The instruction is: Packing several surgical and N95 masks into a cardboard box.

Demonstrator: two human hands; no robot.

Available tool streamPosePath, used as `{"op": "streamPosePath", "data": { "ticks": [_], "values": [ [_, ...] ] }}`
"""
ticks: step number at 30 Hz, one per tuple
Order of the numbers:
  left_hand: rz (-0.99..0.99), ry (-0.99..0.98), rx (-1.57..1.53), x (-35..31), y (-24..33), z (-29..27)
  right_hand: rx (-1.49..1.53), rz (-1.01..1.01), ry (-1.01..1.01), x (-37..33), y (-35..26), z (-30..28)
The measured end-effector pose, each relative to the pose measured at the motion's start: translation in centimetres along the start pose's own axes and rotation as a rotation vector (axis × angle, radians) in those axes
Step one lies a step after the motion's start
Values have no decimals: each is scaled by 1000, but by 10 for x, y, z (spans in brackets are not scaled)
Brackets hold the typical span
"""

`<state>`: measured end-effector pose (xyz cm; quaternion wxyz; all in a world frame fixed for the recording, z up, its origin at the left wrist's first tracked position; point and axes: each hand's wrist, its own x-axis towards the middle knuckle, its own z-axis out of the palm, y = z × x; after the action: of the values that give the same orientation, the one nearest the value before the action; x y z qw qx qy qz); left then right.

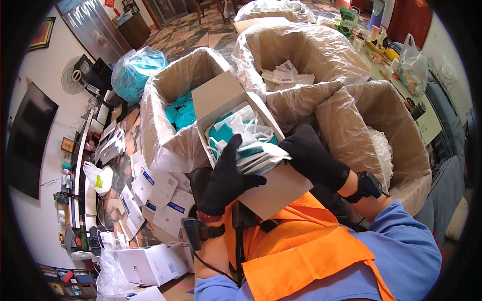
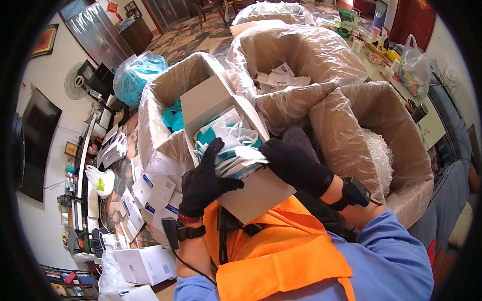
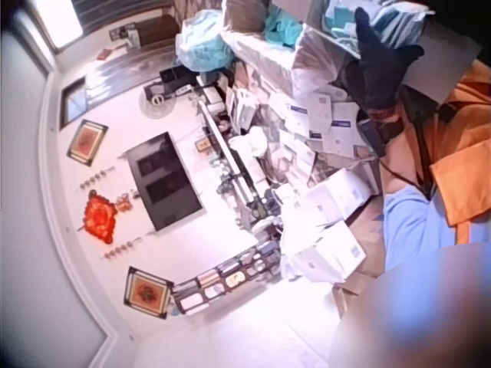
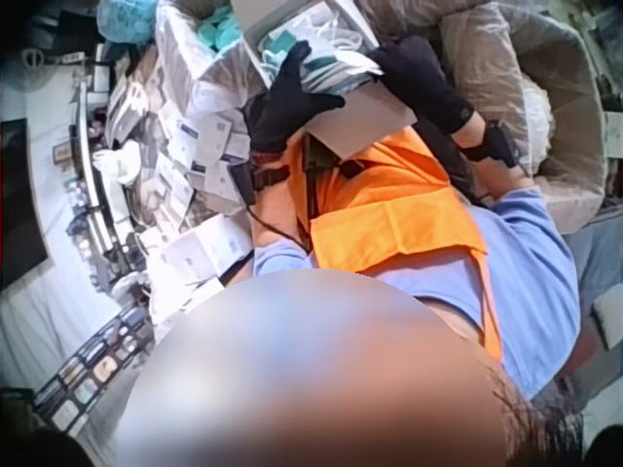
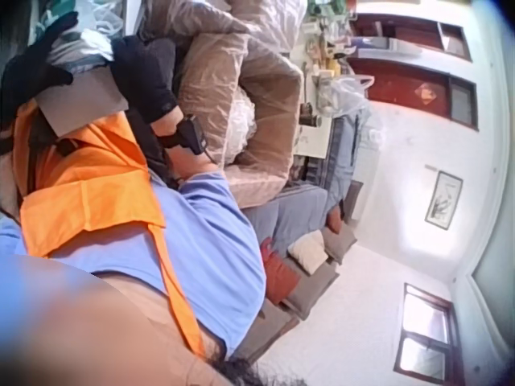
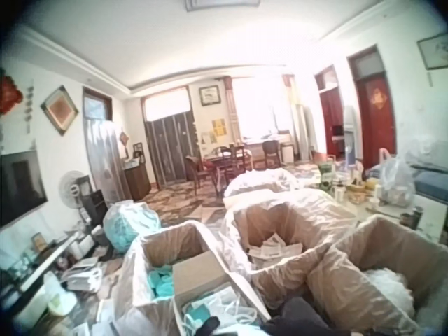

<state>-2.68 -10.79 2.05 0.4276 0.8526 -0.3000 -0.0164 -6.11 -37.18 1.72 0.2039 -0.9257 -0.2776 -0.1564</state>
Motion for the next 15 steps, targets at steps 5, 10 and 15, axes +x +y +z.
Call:
{"op": "streamPosePath", "data": {
  "ticks": [5,10,15],
  "values": [
    [33,441,-1083,2,3,-27,181,256,354,3,-20,-37],
    [-4,565,-586,-2,-1,-44,197,232,294,-17,6,-19],
    [-64,602,-476,2,22,-30,303,229,204,-18,17,-23]
  ]
}}
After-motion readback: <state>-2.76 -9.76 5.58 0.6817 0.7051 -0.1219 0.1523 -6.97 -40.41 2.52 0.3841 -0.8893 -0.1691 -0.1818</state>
